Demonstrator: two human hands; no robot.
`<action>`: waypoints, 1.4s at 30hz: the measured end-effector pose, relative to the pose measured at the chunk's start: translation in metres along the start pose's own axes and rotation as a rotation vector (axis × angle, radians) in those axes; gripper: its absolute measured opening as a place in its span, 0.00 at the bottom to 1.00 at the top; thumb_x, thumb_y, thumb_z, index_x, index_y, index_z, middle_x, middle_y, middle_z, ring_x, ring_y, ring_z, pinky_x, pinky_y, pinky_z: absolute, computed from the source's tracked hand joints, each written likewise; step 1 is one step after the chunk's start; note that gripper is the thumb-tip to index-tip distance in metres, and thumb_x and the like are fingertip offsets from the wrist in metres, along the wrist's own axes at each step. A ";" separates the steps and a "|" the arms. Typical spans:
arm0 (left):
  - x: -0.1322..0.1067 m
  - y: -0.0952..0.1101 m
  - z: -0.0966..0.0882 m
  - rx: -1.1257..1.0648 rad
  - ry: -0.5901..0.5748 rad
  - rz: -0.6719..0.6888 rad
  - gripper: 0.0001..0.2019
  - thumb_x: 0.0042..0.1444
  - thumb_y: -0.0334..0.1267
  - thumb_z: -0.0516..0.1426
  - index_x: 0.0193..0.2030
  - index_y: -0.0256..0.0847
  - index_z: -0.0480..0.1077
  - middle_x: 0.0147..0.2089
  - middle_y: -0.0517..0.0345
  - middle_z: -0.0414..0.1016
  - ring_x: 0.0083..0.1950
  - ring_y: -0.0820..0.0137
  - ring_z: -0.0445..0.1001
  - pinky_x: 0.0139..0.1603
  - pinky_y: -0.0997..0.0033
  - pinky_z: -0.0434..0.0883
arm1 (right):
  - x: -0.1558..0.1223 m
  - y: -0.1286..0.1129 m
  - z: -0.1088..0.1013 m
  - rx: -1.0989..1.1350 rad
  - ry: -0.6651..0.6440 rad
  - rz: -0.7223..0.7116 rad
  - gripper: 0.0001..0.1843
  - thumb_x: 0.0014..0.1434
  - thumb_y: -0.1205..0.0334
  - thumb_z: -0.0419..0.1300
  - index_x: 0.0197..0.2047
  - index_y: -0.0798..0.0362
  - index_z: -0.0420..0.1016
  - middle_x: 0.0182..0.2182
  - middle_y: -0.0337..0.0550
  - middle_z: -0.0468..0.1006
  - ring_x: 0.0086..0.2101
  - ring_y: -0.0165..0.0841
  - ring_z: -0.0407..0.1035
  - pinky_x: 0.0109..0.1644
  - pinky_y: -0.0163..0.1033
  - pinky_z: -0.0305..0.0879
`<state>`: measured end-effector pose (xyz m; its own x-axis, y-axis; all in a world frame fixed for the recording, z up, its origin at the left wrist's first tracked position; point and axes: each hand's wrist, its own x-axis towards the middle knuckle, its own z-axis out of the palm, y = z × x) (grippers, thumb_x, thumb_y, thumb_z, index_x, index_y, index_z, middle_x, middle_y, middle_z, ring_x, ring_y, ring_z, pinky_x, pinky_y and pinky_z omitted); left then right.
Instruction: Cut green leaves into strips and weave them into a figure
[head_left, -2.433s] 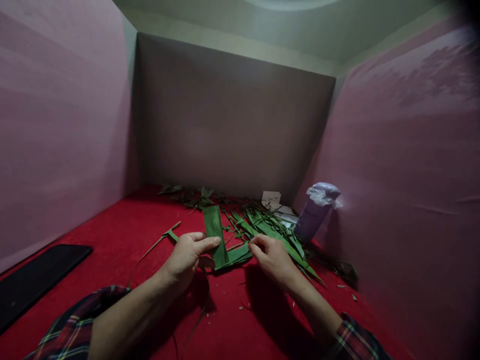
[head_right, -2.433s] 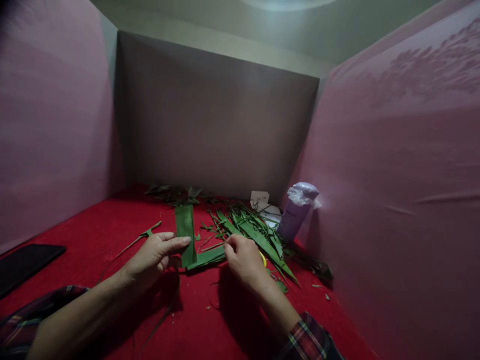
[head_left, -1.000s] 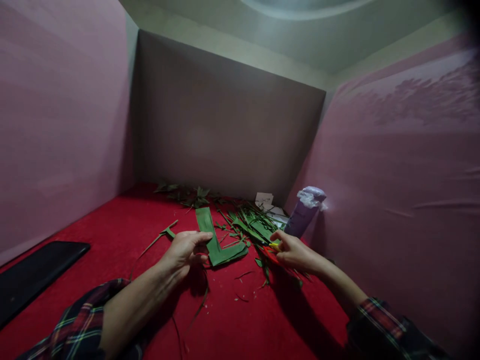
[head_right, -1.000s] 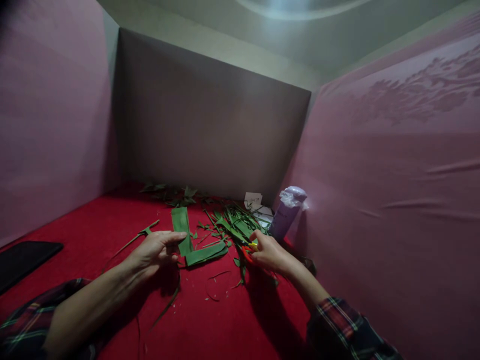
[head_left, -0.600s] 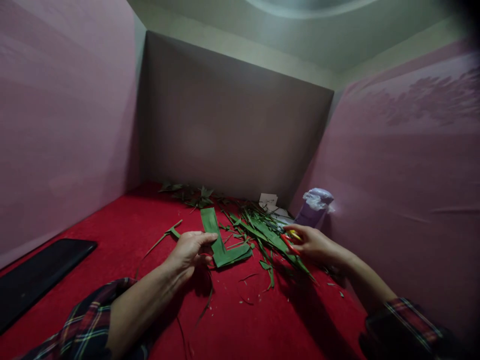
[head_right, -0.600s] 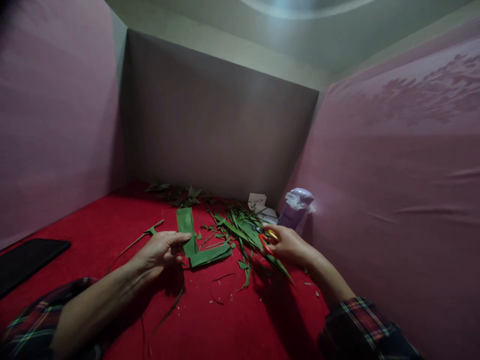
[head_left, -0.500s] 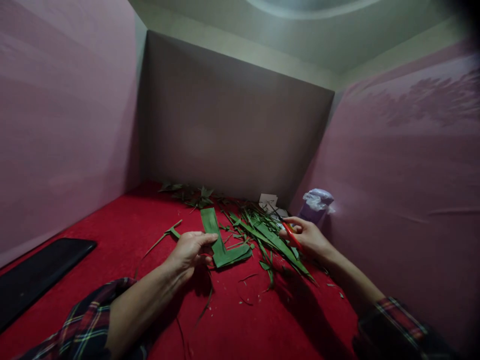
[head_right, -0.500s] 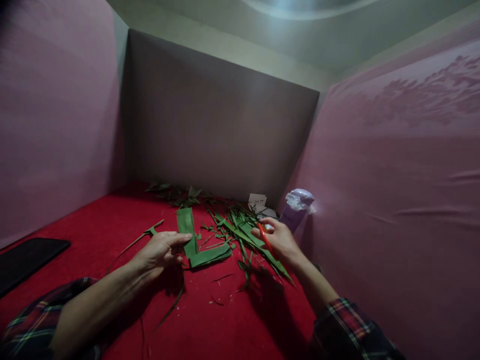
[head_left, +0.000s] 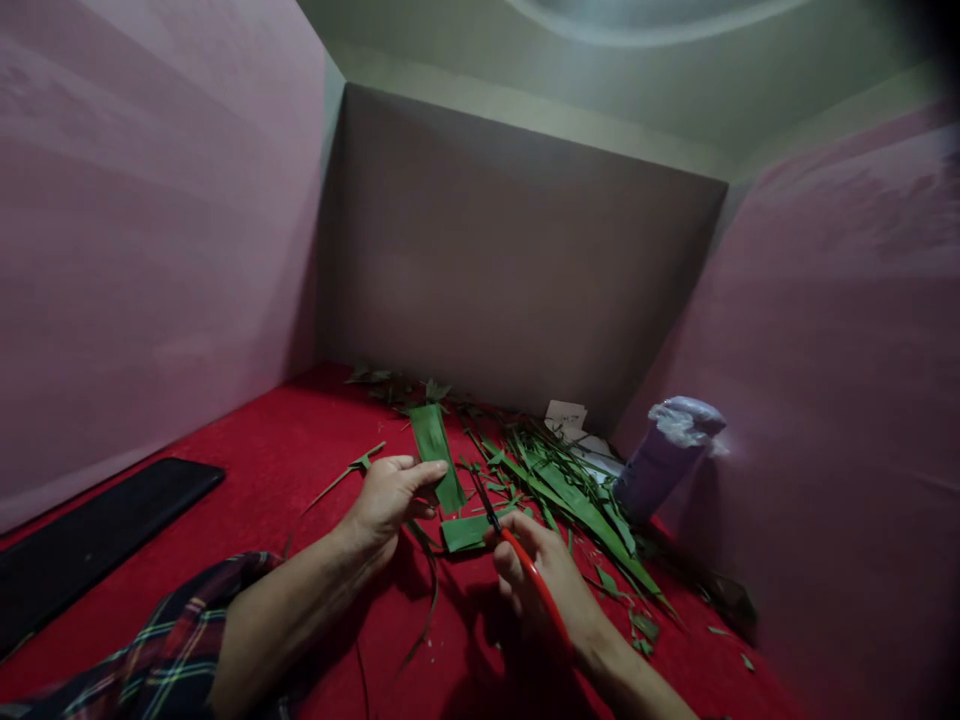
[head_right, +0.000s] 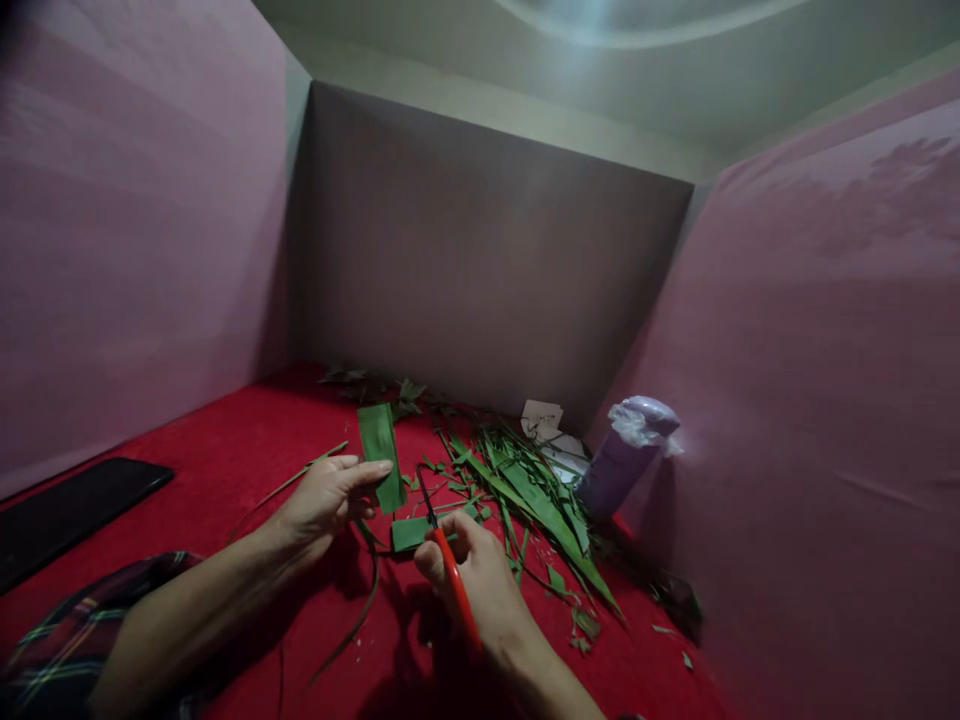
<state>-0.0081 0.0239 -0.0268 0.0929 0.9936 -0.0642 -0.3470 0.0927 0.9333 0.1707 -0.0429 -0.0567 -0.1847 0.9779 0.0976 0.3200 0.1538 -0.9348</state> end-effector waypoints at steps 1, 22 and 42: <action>0.000 0.001 0.000 0.000 0.004 0.010 0.11 0.37 0.36 0.64 0.17 0.34 0.66 0.14 0.65 0.65 0.15 0.79 0.63 0.14 0.81 0.63 | -0.002 0.000 -0.001 0.014 -0.016 0.002 0.26 0.49 0.36 0.54 0.35 0.53 0.62 0.18 0.30 0.60 0.15 0.21 0.53 0.16 0.26 0.51; -0.005 -0.006 0.008 -0.028 -0.011 0.041 0.10 0.37 0.37 0.65 0.20 0.31 0.70 0.19 0.58 0.72 0.20 0.75 0.69 0.20 0.78 0.69 | -0.017 -0.021 0.009 0.040 0.012 0.081 0.14 0.46 0.55 0.63 0.31 0.55 0.65 0.16 0.32 0.64 0.17 0.23 0.53 0.19 0.28 0.51; -0.012 -0.003 0.012 -0.061 -0.031 -0.007 0.10 0.36 0.36 0.66 0.18 0.32 0.70 0.17 0.60 0.71 0.18 0.78 0.68 0.20 0.79 0.69 | -0.017 -0.013 0.009 0.080 0.003 0.057 0.20 0.48 0.47 0.61 0.36 0.54 0.66 0.17 0.34 0.68 0.18 0.25 0.59 0.22 0.29 0.56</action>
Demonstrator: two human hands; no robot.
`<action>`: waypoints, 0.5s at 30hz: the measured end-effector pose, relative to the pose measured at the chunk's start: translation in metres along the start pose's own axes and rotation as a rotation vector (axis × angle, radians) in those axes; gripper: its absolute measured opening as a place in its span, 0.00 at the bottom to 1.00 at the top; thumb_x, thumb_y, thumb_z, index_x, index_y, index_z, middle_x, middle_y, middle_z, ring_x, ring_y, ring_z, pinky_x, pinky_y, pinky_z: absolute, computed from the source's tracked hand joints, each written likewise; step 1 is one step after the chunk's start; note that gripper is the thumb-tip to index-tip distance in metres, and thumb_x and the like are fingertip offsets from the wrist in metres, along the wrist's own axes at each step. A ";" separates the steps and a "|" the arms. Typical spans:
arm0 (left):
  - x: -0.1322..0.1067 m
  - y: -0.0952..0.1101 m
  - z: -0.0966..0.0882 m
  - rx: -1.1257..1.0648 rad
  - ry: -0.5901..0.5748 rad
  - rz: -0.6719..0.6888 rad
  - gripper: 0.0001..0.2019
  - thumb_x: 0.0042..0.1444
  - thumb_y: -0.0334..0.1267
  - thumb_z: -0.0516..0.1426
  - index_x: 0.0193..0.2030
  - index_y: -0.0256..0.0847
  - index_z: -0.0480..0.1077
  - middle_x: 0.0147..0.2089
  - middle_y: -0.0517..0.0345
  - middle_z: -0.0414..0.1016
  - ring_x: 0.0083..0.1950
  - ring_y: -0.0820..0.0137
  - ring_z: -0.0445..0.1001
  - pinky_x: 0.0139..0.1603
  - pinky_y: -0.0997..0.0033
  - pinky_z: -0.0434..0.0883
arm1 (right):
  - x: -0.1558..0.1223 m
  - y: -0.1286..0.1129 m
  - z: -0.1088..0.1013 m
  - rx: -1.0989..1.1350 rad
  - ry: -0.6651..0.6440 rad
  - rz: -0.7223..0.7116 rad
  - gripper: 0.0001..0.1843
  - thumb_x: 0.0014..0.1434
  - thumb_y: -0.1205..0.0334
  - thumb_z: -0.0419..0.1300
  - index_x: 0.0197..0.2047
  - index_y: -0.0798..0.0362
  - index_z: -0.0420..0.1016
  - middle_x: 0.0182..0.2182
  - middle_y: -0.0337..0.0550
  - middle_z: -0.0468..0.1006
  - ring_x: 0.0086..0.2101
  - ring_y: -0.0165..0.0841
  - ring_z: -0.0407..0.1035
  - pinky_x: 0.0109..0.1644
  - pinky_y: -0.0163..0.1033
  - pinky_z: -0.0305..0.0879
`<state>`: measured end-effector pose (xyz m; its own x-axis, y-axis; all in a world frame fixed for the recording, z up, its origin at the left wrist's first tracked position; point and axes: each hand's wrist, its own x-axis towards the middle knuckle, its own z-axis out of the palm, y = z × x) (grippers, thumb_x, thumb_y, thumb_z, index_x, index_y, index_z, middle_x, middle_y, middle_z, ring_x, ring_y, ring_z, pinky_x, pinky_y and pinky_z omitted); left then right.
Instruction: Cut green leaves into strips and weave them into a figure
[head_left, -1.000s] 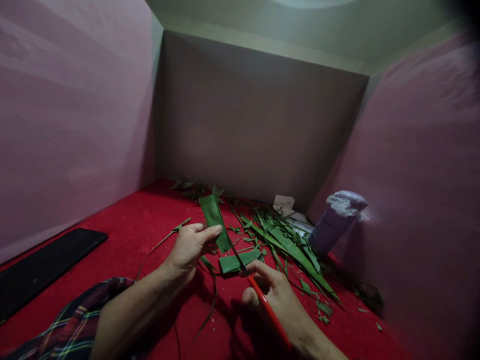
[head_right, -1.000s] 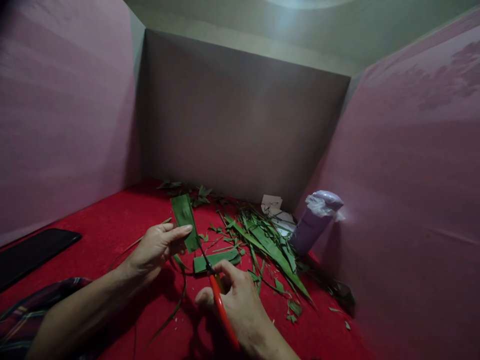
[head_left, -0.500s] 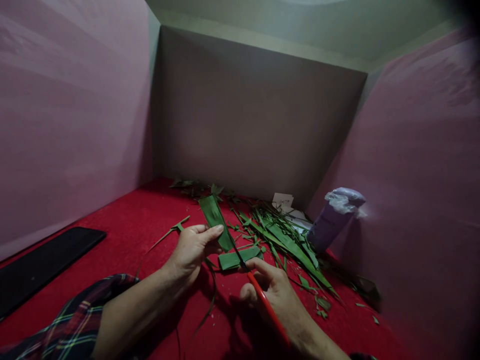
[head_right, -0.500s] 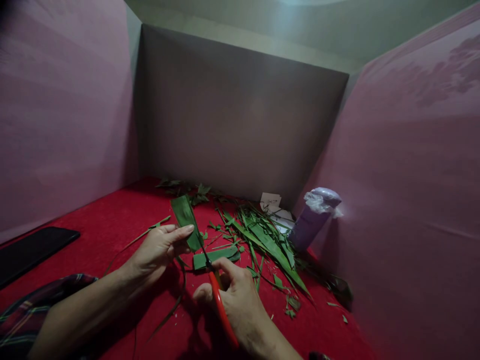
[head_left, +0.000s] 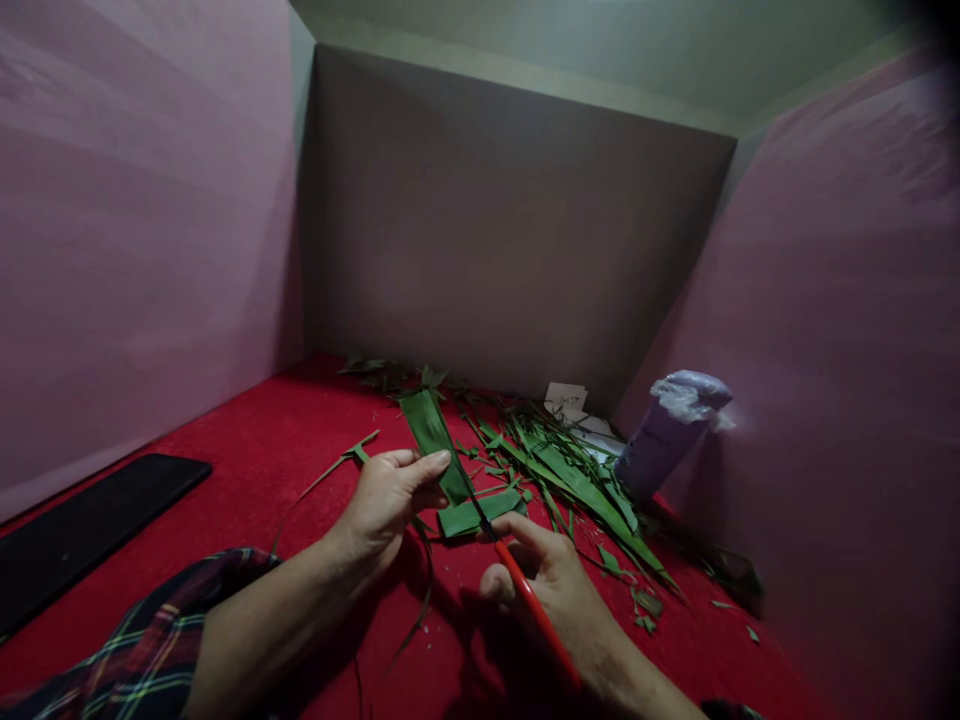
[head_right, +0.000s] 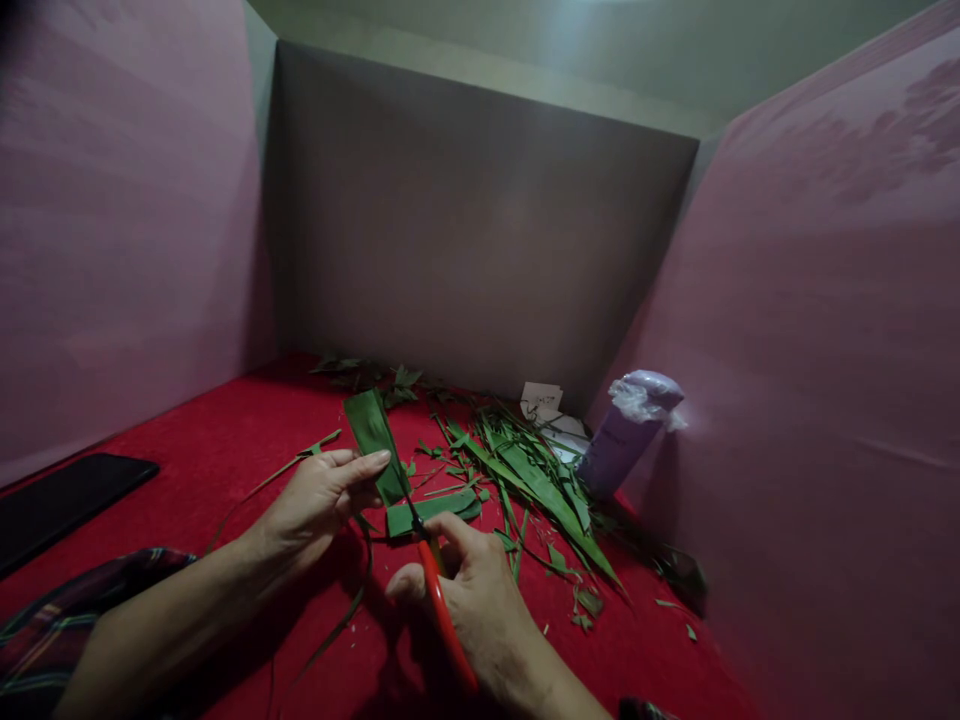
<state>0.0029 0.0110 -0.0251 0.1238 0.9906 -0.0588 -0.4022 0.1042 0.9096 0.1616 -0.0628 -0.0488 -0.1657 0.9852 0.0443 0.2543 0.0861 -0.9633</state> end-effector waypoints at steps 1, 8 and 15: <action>0.000 0.000 0.000 -0.001 0.001 -0.002 0.10 0.36 0.36 0.66 0.18 0.32 0.70 0.17 0.60 0.71 0.18 0.78 0.67 0.20 0.79 0.69 | 0.000 0.001 0.000 -0.004 -0.002 -0.004 0.20 0.48 0.47 0.61 0.36 0.54 0.66 0.17 0.34 0.67 0.18 0.25 0.58 0.21 0.29 0.55; 0.000 -0.001 0.000 0.000 0.005 -0.004 0.10 0.37 0.36 0.65 0.18 0.32 0.70 0.18 0.60 0.70 0.18 0.78 0.67 0.20 0.79 0.68 | 0.001 0.000 0.000 -0.035 -0.006 -0.011 0.19 0.48 0.47 0.62 0.32 0.55 0.65 0.16 0.30 0.60 0.17 0.23 0.51 0.19 0.28 0.48; -0.001 -0.001 -0.001 0.007 -0.002 0.004 0.10 0.38 0.36 0.65 0.19 0.32 0.71 0.19 0.58 0.72 0.19 0.77 0.68 0.21 0.79 0.69 | 0.000 0.000 -0.001 -0.028 -0.025 -0.008 0.21 0.47 0.45 0.61 0.33 0.54 0.64 0.17 0.31 0.63 0.17 0.23 0.52 0.19 0.28 0.49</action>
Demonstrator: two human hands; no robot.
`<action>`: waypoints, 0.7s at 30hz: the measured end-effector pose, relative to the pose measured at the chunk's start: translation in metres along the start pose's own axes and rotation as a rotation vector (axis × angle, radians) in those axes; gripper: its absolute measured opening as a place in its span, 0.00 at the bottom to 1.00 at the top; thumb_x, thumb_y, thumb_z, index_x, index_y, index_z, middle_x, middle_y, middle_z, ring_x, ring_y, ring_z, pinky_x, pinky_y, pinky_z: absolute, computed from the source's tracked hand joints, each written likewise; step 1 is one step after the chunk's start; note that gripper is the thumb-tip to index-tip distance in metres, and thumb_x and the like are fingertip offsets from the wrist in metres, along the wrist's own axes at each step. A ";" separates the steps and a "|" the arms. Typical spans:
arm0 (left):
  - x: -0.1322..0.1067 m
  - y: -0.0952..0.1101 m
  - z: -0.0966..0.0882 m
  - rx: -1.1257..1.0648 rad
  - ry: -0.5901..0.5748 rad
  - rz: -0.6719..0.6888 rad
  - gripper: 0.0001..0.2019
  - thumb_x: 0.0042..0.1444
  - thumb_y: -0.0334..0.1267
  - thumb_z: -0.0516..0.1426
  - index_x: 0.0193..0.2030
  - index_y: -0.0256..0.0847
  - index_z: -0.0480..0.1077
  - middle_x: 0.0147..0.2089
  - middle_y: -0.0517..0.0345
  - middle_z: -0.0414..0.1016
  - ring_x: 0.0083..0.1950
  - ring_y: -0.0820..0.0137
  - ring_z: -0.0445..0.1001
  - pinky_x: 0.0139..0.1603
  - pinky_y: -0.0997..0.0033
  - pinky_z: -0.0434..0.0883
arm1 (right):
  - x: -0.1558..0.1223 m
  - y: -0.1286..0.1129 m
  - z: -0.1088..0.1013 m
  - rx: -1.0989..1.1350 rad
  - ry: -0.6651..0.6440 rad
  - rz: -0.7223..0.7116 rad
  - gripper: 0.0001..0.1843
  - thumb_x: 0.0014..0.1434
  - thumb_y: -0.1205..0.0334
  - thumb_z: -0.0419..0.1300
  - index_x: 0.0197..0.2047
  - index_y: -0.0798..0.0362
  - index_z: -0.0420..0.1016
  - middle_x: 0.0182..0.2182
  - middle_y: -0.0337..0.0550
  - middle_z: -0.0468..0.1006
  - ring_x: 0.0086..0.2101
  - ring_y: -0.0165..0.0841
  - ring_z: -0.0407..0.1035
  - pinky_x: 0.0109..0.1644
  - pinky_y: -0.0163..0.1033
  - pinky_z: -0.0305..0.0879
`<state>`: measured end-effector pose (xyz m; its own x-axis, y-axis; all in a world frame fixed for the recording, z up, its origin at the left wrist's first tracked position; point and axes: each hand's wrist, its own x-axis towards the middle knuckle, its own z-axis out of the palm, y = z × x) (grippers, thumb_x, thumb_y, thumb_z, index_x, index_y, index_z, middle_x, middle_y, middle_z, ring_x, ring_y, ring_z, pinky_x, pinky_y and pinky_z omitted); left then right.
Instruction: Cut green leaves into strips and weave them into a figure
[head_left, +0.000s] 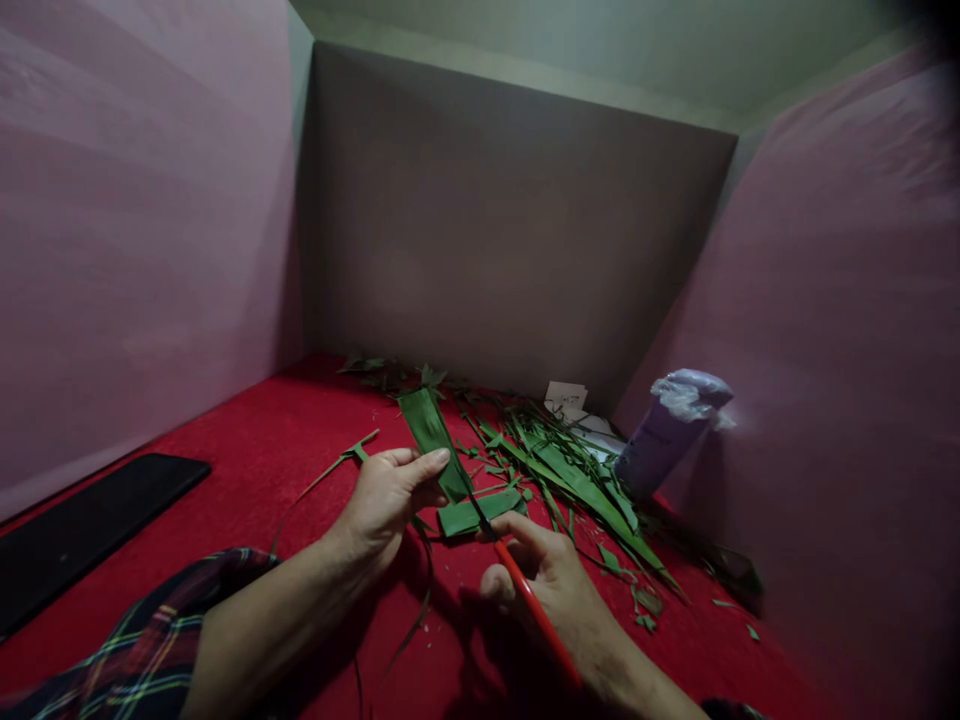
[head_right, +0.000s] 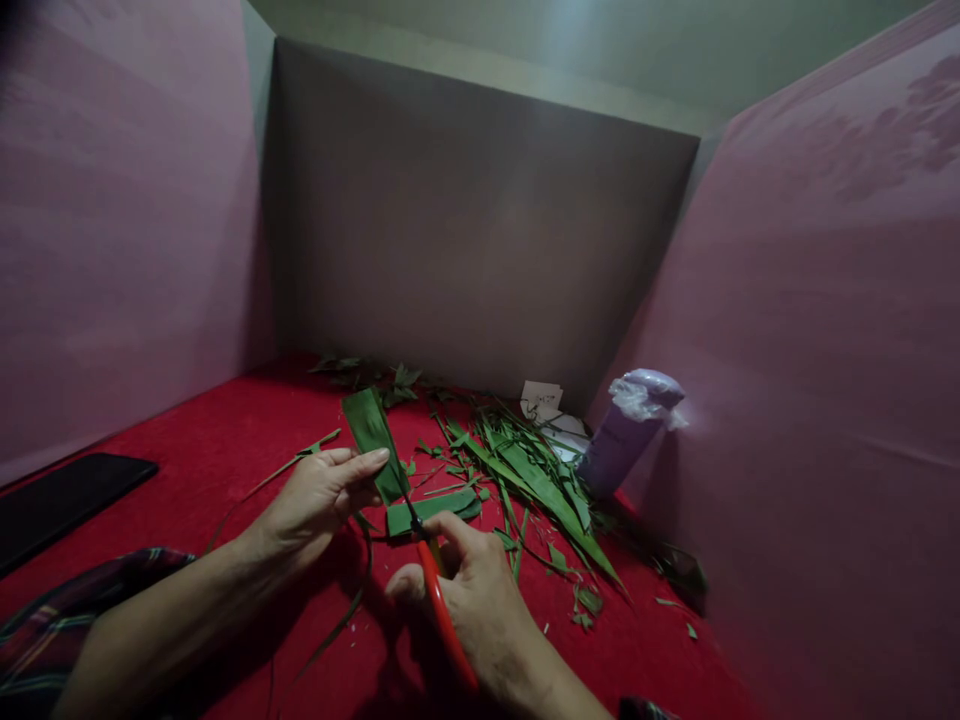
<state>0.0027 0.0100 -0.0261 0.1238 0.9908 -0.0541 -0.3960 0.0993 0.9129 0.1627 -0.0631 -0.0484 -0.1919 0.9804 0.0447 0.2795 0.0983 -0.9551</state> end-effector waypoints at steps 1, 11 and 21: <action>0.000 0.000 0.000 0.000 -0.001 0.001 0.10 0.38 0.36 0.65 0.19 0.32 0.71 0.19 0.58 0.72 0.19 0.77 0.69 0.21 0.79 0.69 | 0.000 -0.001 0.000 0.009 -0.001 0.005 0.21 0.47 0.44 0.61 0.33 0.54 0.64 0.17 0.31 0.64 0.17 0.23 0.53 0.19 0.28 0.50; 0.001 0.000 0.000 0.001 0.004 -0.010 0.10 0.37 0.36 0.65 0.19 0.32 0.71 0.20 0.58 0.72 0.19 0.77 0.69 0.21 0.79 0.68 | 0.001 -0.005 0.002 0.051 0.016 0.038 0.19 0.46 0.48 0.63 0.33 0.55 0.66 0.17 0.34 0.69 0.17 0.24 0.56 0.19 0.28 0.52; 0.001 0.000 -0.001 0.006 0.001 0.001 0.10 0.37 0.37 0.65 0.20 0.32 0.70 0.19 0.59 0.71 0.18 0.78 0.67 0.20 0.79 0.68 | 0.003 -0.001 0.004 0.060 0.050 0.046 0.13 0.46 0.57 0.64 0.31 0.54 0.67 0.16 0.33 0.69 0.16 0.23 0.58 0.18 0.27 0.51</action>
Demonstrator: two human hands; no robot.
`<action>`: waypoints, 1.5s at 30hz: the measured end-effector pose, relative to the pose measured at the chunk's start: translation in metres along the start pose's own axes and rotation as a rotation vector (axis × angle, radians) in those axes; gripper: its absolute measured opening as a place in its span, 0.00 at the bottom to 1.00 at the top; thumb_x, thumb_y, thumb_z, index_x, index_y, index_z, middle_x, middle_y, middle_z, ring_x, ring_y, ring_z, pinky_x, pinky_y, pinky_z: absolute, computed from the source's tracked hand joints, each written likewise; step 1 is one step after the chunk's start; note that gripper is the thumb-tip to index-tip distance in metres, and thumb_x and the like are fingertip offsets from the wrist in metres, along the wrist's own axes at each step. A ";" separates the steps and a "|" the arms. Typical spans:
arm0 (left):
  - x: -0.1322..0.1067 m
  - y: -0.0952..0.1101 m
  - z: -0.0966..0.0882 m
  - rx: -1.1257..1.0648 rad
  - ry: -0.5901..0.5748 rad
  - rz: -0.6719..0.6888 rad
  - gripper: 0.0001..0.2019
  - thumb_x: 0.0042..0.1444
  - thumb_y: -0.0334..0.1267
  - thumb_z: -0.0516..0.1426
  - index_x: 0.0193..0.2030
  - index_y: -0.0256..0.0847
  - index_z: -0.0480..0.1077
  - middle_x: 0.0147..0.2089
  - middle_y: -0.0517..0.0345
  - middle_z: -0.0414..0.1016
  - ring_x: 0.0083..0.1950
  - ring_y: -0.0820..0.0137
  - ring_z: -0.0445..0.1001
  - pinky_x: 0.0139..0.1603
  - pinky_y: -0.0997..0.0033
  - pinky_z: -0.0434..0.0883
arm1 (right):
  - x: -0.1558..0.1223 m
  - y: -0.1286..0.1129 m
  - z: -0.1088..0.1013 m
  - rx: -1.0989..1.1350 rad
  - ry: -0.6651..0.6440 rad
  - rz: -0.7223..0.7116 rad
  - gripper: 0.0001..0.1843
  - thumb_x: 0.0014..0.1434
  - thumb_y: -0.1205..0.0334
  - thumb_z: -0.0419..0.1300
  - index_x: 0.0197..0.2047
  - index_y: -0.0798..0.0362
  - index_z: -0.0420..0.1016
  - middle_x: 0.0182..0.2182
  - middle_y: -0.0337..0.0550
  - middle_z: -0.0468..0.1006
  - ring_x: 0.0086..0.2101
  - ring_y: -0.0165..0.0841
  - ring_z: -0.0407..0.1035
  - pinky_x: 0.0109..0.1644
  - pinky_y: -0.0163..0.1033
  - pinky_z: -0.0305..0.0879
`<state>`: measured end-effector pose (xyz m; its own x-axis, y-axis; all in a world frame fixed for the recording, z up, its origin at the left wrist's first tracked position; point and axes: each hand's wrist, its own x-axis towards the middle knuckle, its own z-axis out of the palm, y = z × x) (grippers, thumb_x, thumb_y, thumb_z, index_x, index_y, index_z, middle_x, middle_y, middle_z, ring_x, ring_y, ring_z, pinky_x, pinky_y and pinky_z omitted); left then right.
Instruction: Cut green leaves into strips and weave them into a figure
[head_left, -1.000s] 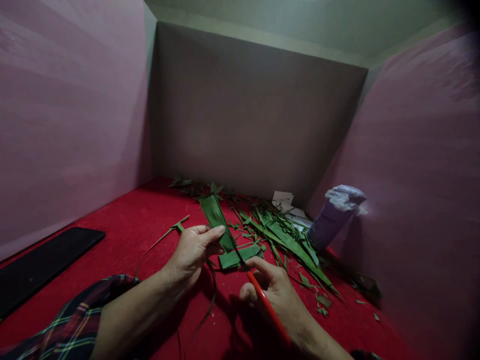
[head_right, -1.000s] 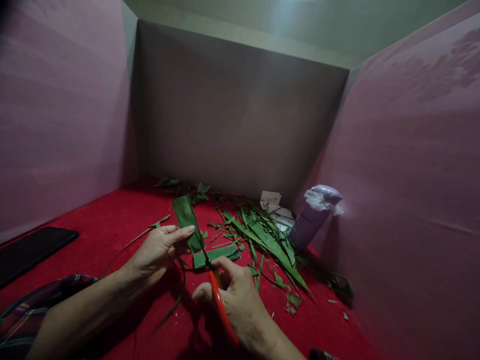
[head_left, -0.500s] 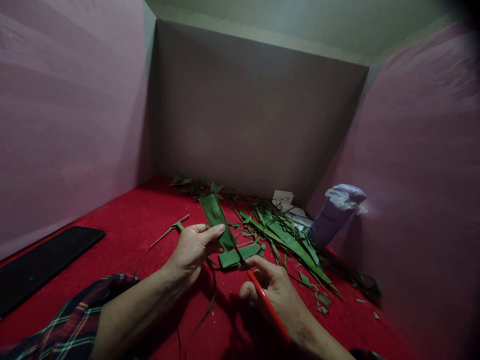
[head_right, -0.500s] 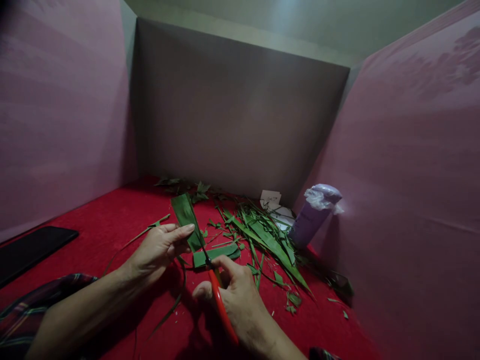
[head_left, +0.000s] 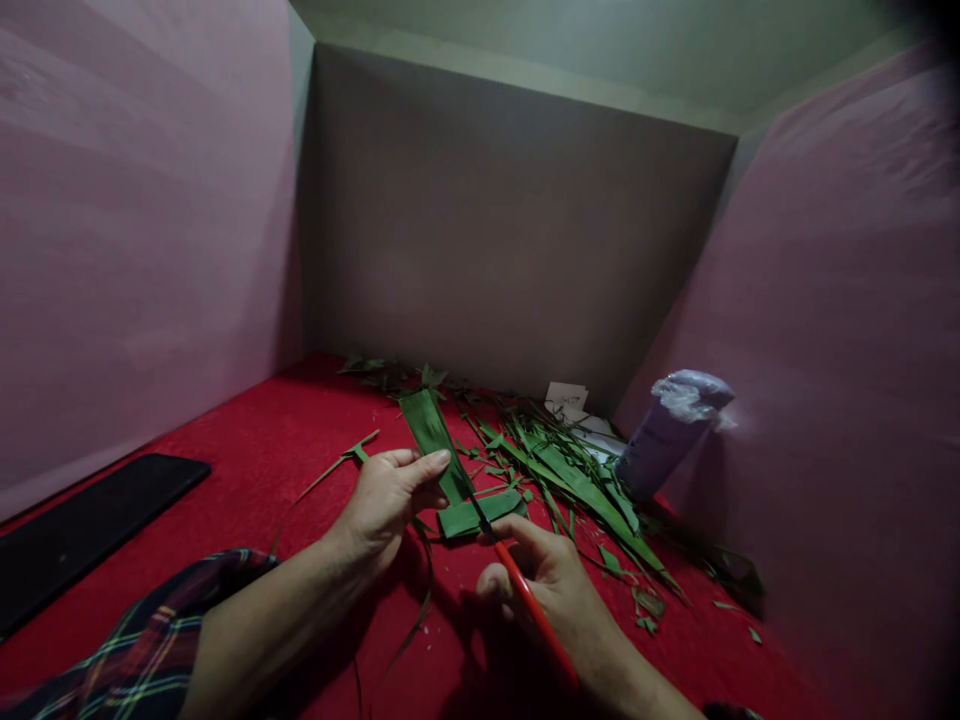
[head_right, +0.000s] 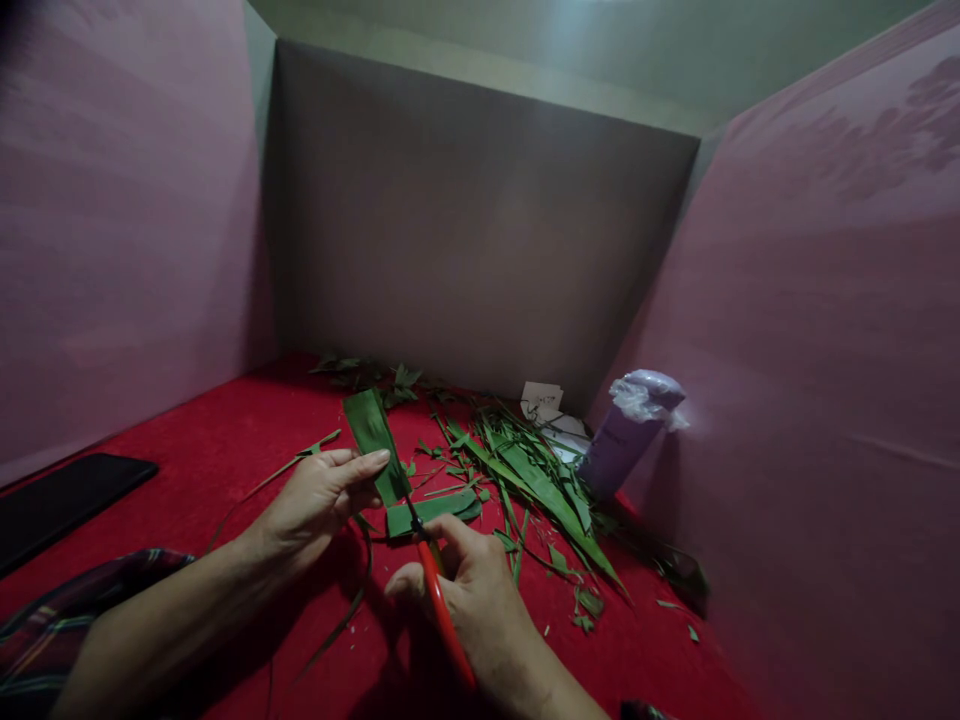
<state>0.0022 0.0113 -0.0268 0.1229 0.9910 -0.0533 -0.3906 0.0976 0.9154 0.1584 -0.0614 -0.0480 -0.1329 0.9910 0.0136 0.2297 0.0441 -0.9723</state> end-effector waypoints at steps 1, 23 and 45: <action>0.000 0.000 0.000 0.000 -0.001 0.001 0.11 0.37 0.37 0.66 0.20 0.32 0.70 0.19 0.60 0.70 0.18 0.78 0.67 0.20 0.78 0.68 | 0.000 -0.001 0.000 0.006 0.000 -0.002 0.13 0.46 0.57 0.64 0.31 0.54 0.67 0.16 0.33 0.71 0.16 0.23 0.58 0.19 0.27 0.52; 0.003 -0.004 -0.003 0.021 -0.026 0.003 0.10 0.39 0.37 0.64 0.21 0.31 0.71 0.21 0.56 0.73 0.20 0.76 0.69 0.22 0.78 0.68 | 0.001 0.001 0.002 0.029 0.009 -0.015 0.15 0.45 0.54 0.64 0.30 0.53 0.64 0.18 0.36 0.73 0.17 0.25 0.60 0.20 0.29 0.52; 0.001 0.003 -0.004 0.043 -0.024 0.024 0.10 0.40 0.35 0.64 0.18 0.33 0.68 0.16 0.63 0.68 0.17 0.78 0.66 0.19 0.80 0.67 | -0.003 0.006 -0.001 -0.189 -0.054 -0.151 0.25 0.51 0.38 0.54 0.36 0.53 0.63 0.18 0.29 0.54 0.19 0.23 0.46 0.20 0.29 0.44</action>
<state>-0.0025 0.0126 -0.0256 0.1359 0.9905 -0.0217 -0.3544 0.0690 0.9325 0.1614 -0.0643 -0.0533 -0.2292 0.9635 0.1383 0.3789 0.2192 -0.8991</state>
